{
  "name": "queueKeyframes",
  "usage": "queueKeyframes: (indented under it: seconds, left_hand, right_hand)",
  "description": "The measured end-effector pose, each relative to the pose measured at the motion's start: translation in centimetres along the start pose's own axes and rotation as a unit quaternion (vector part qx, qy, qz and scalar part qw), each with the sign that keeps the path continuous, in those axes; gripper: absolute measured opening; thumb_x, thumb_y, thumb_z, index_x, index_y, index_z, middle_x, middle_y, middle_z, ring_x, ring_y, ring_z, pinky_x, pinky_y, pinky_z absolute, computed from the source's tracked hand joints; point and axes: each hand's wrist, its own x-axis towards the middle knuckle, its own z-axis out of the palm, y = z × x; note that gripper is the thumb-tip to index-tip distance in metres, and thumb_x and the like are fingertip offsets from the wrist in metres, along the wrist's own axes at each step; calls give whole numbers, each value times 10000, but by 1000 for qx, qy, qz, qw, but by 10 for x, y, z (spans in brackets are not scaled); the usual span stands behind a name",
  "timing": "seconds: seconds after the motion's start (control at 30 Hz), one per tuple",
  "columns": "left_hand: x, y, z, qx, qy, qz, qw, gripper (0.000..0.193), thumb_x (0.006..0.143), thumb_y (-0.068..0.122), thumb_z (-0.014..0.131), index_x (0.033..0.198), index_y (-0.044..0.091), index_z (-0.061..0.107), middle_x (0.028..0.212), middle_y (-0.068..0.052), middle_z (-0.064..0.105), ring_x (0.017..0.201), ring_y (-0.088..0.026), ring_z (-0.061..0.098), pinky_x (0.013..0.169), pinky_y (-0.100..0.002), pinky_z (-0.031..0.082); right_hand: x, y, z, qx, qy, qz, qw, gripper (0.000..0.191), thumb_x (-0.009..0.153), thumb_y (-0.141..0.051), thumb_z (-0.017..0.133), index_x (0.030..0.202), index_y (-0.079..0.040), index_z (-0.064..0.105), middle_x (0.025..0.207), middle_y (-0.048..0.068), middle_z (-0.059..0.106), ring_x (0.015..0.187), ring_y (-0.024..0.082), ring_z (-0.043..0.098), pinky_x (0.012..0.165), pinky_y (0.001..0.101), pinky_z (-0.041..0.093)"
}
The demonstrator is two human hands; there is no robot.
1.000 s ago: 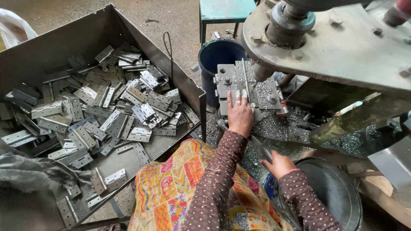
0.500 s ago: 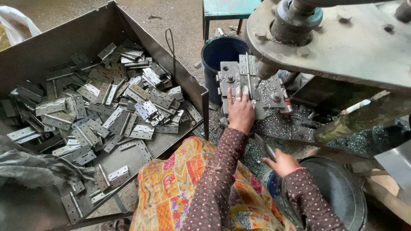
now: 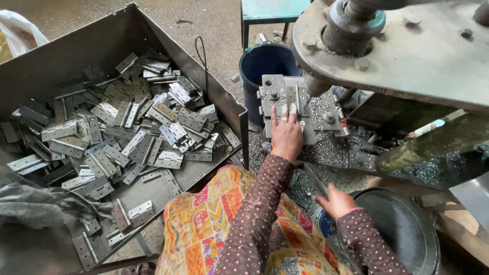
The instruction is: The person sits on the floor and repeatedly places small metal pieces into a press machine, activates the press, and removes the processed pieces. The person handles the metal pieces one at a time and uses a tool to assist with the operation.
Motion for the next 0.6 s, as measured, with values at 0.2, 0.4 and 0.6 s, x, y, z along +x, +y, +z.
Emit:
queueKeyframes:
  seconds: [0.2,0.4,0.6]
  left_hand:
    - [15,-1,3,20,9,-4,1000,366,948,212,468,1120,63,754,1463,-149,547,1384,-298,503,1246,-577,26]
    - [17,-6,3,10,-88,-7,996,339,1005,168,450,1115,79,758,1504,-139,549,1411,-289,503,1283,-576,26]
    - [0,-4,-4,-26,-43,17,999,397,1013,267,452,953,62,786,1435,-171,566,1435,-308,458,1250,-574,44]
  right_hand:
    - [-13,-4,19,12,59,1,998,554,887,-582,630,1022,-46,601,818,213,722,789,409,729,744,514,560]
    - [-20,-11,46,54,46,37,997,490,918,-530,592,1102,-76,591,803,199,729,762,393,744,721,495,581]
    - [-26,-25,-30,23,70,3,997,520,920,-566,613,1175,-113,591,898,144,760,814,341,758,763,456,587]
